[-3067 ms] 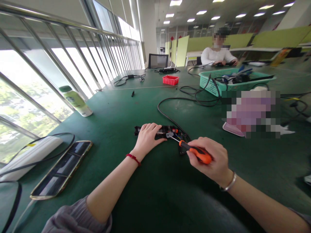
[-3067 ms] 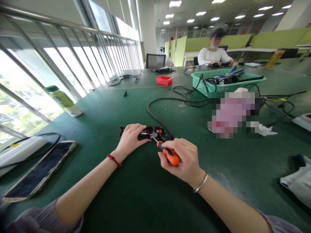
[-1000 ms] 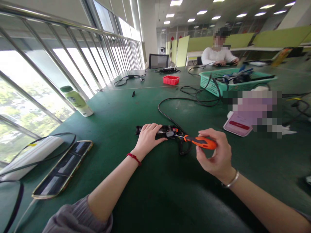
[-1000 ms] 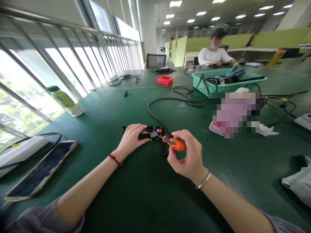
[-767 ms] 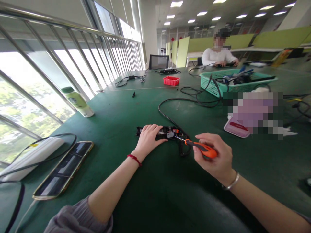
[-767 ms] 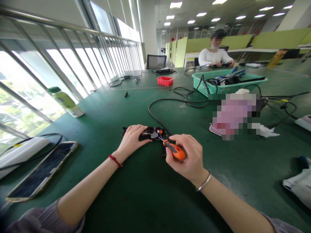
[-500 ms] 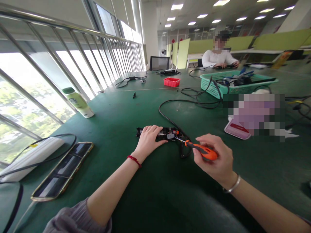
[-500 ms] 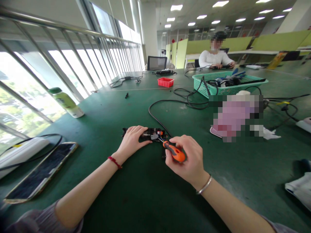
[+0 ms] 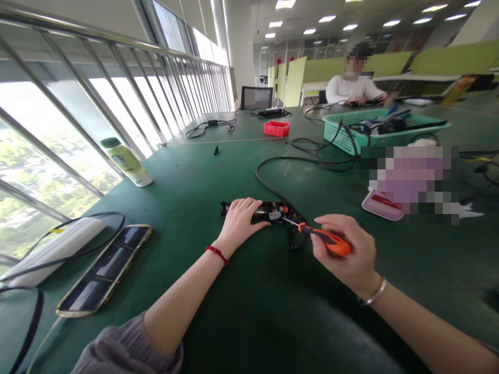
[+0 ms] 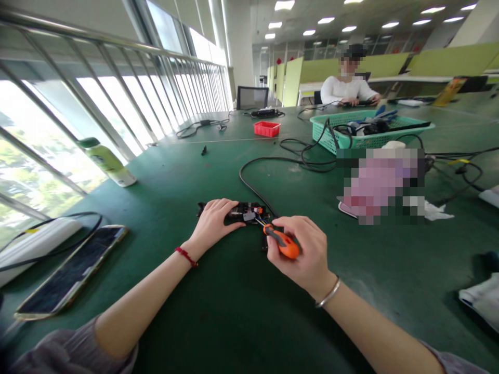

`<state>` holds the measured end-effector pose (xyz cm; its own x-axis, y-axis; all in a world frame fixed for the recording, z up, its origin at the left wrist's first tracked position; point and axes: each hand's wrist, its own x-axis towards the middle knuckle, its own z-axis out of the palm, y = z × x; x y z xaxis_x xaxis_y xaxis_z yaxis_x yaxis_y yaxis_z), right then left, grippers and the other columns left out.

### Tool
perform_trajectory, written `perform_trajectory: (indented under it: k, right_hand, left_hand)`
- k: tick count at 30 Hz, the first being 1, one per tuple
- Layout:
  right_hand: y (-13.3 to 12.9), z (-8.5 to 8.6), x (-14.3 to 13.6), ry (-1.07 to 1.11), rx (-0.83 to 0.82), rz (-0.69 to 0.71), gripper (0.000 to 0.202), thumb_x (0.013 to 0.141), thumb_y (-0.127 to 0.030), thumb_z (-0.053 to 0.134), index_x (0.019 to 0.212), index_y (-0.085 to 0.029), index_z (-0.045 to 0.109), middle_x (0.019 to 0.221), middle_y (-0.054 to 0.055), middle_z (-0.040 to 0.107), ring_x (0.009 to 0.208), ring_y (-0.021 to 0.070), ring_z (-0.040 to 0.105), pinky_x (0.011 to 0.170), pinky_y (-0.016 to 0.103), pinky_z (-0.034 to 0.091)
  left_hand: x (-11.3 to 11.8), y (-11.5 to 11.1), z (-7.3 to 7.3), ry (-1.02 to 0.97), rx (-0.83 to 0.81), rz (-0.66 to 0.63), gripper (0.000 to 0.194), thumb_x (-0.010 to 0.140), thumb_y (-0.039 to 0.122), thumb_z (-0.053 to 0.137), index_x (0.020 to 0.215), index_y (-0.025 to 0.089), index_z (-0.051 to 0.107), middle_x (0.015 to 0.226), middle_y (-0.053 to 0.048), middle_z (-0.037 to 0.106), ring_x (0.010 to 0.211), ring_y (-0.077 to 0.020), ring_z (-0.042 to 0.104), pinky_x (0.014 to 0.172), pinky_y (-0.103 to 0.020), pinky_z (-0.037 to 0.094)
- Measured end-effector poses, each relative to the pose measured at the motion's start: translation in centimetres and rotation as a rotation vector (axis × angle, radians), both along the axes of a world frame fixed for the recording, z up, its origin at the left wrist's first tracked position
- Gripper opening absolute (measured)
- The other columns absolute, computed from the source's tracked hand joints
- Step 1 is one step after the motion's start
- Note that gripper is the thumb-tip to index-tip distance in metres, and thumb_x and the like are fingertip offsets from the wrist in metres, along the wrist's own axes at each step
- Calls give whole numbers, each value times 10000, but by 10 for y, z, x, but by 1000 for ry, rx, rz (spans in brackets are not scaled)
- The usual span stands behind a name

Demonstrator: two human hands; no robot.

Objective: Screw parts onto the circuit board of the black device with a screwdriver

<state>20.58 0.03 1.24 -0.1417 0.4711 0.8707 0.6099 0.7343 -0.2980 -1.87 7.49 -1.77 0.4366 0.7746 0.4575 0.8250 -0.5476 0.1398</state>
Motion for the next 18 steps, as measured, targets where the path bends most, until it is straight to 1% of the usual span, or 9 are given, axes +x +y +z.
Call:
perform_trajectory:
  k: [3,5,10,13,16,18]
  right_hand:
    - [1,-2,0,41,44,21,333,675,-138,602,993,-198,523,772,27,591,684,181,606,575,302,513]
    - [1,-2,0,41,50,39,339,670,-130,608,993,-192,526,787,38,598,713,191,609,584,310,512]
    - [-2,5,0,-70,9,71,148,722,-119,616,844,-198,588,677,8,641,594,139,593,579,276,497]
    - [-4,8,0,-70,15,84,146,711,-99,594,822,-195,592,656,6,646,563,132,585,550,265,496]
    - [-4,8,-1,-79,16,124,146,686,-72,553,754,-200,567,594,-6,610,527,133,572,539,280,496]
    - [-4,8,-1,-81,14,139,147,688,-71,540,743,-206,560,577,-15,599,515,133,570,548,291,500]
  left_hand:
    - [0,0,0,-4,1,-3,470,757,480,625,1117,193,529,1042,-57,595,984,-228,535,927,-386,378]
    - [0,0,1,-1,1,-2,473,758,486,623,1112,186,532,1040,-60,596,982,-229,535,923,-386,380]
    - [0,-1,1,-9,7,-5,467,762,480,621,1117,191,528,1031,-59,596,982,-228,539,926,-391,380]
    - [0,-2,2,-9,8,-3,465,763,473,621,1120,189,528,1033,-61,593,989,-230,537,929,-392,379]
    - [0,-2,2,-2,4,1,474,761,478,621,1121,184,529,1039,-64,594,994,-233,534,926,-392,381]
    - [0,-2,2,-4,-1,1,471,762,482,618,1119,188,531,1038,-63,596,991,-232,535,926,-392,379]
